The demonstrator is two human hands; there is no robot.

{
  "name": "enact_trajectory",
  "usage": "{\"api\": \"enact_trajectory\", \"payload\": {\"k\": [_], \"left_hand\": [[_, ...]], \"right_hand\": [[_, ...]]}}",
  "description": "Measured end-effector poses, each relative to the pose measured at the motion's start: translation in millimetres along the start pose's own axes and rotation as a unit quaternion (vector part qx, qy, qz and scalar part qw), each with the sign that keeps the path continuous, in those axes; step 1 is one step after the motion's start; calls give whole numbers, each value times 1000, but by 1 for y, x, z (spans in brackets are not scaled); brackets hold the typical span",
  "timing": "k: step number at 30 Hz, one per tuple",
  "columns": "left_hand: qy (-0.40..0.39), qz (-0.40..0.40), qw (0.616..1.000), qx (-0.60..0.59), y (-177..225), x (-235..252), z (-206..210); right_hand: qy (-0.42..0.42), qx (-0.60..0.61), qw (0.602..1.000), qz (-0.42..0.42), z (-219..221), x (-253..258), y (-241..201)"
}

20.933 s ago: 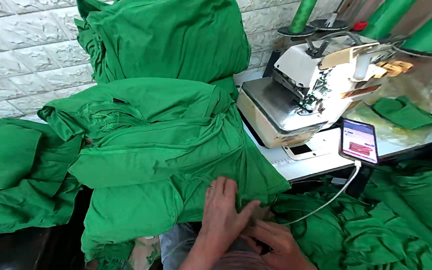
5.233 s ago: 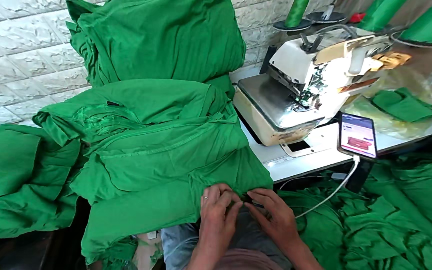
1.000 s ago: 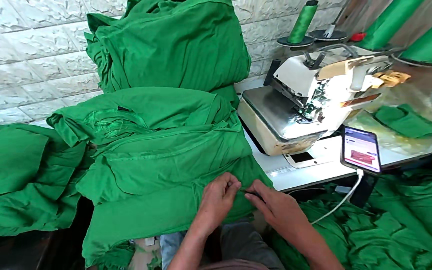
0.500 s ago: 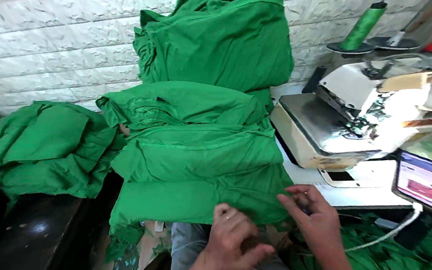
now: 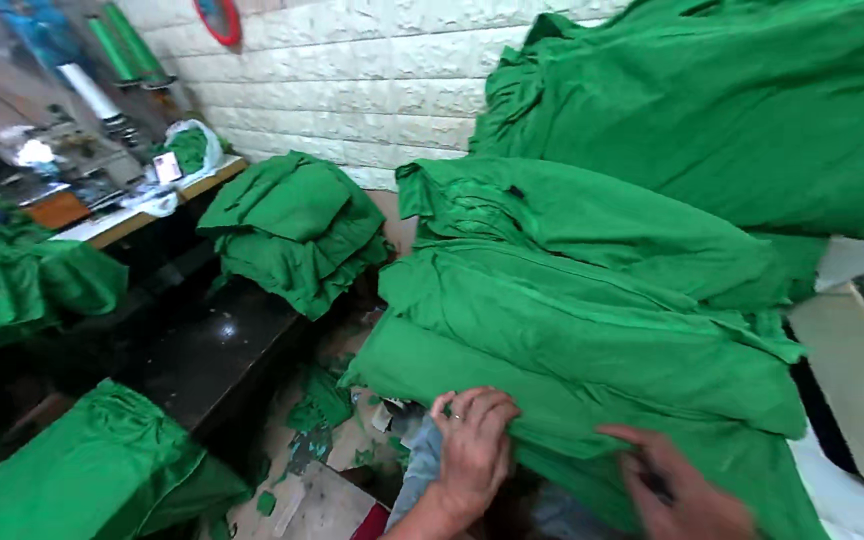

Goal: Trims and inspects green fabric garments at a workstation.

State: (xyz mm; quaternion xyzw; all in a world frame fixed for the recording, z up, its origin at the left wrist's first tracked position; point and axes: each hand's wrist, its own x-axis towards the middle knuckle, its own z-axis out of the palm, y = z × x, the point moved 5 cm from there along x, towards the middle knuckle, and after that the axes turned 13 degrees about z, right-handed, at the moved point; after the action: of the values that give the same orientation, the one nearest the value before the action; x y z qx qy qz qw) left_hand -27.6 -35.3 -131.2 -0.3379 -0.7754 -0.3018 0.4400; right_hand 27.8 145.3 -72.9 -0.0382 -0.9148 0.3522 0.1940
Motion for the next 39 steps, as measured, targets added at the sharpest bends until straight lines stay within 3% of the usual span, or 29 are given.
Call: {"api": "enact_trajectory", "payload": {"k": [3, 7, 9, 13, 16, 22, 28, 30, 35, 39], "left_hand": [[64, -66, 993, 77, -36, 2, -28], [96, -132, 980, 111, -77, -14, -62], [107, -143, 978, 109, -85, -23, -71], [119, -163, 976, 80, -87, -24, -79], [126, -170, 975, 70, -86, -14, -79], [90, -148, 975, 142, -99, -23, -78], [8, -126, 990, 63, -84, -74, -58], [34, -137, 990, 32, -75, -85, -59], [115, -143, 982, -44, -64, -67, -61], [113, -130, 982, -75, -61, -37, -51]], "right_hand": [[66, -28, 997, 29, -24, 12, 22], [75, -102, 988, 86, -25, 28, 20], [91, -81, 992, 23, -10, 31, -7], [3, -41, 992, -121, 65, 20, -67], [-2, -61, 980, -190, 116, 18, -80], [117, -110, 967, -199, 61, 64, -67], [-54, -153, 976, -146, 74, 68, -31], [-57, -128, 981, -131, 65, 68, -30], [39, -46, 988, -140, 49, 69, -44], [-27, 112, 977, -178, 66, 64, -61]]}}
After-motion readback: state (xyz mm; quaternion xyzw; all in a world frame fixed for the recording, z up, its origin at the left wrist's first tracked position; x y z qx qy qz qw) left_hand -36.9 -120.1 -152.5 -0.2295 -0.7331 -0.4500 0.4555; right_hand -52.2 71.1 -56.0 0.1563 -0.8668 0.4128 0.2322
